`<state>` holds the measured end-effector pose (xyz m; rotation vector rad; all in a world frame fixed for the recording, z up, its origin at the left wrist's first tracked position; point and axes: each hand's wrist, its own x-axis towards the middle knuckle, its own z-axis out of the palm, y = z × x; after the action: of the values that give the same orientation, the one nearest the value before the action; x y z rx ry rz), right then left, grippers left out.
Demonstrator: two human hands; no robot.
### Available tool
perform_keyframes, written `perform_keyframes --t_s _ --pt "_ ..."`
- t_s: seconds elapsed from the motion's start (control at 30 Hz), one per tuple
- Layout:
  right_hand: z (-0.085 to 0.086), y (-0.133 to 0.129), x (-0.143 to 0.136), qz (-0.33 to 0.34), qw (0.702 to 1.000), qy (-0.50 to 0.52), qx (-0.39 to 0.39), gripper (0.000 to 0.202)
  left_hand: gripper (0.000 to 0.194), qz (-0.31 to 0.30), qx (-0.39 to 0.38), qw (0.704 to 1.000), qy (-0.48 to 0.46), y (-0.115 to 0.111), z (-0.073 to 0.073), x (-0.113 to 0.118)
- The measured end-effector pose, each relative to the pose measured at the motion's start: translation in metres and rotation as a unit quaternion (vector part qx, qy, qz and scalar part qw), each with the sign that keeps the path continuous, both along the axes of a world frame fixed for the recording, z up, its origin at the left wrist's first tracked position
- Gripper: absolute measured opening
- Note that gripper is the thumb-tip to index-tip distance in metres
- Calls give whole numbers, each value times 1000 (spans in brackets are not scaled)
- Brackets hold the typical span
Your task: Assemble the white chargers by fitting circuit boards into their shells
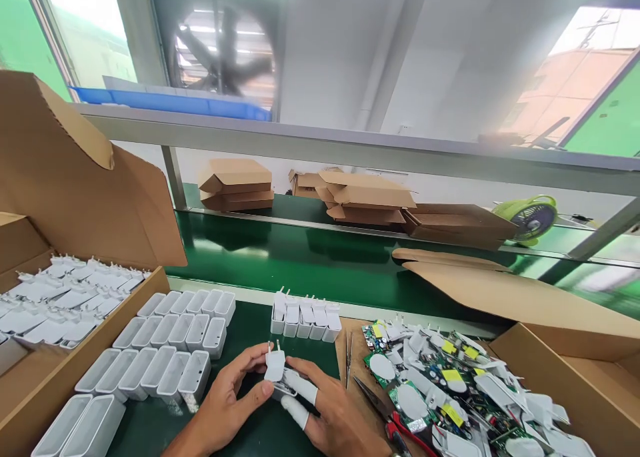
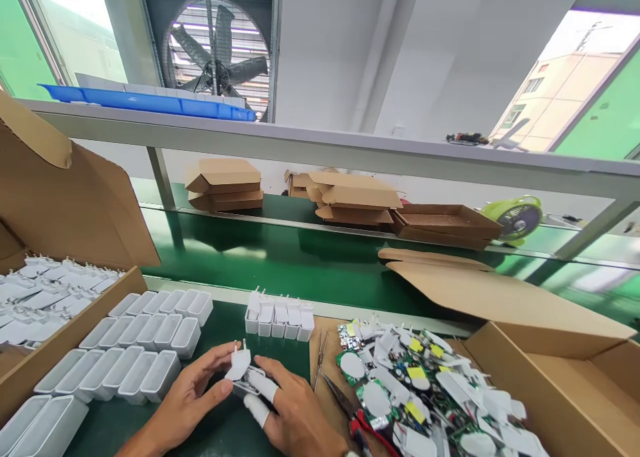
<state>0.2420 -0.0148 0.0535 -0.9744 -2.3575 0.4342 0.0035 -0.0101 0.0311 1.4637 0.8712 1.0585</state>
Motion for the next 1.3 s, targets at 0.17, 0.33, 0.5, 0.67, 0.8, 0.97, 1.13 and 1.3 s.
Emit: perform_keyframes --t_s 0.17,0.33,0.5,0.67,0.8,0.97,1.13,1.3 --pt "-9 -4 1 -1 997 -62 40 50 53 57 -2 997 -53 6 1 15" --pt "-17 -8 2 -37 983 -166 67 44 40 42 -34 997 -62 11 10 28" --pt "-19 -5 6 -41 985 -139 97 49 30 39 52 997 51 10 21 17" --pt "-8 0 2 -10 988 -115 106 58 33 19 109 992 66 11 28 15" --pt "3 4 -1 6 987 -132 91 63 29 33 79 995 44 14 21 22" --pt "10 7 -5 5 993 -105 61 47 27 85 -6 996 1 16 8 25" --pt "-2 10 -8 2 995 -81 52 47 26 88 47 994 34 10 8 22" --pt "0 7 -7 -28 995 -42 84 47 34 171 95 978 68 4 7 15"
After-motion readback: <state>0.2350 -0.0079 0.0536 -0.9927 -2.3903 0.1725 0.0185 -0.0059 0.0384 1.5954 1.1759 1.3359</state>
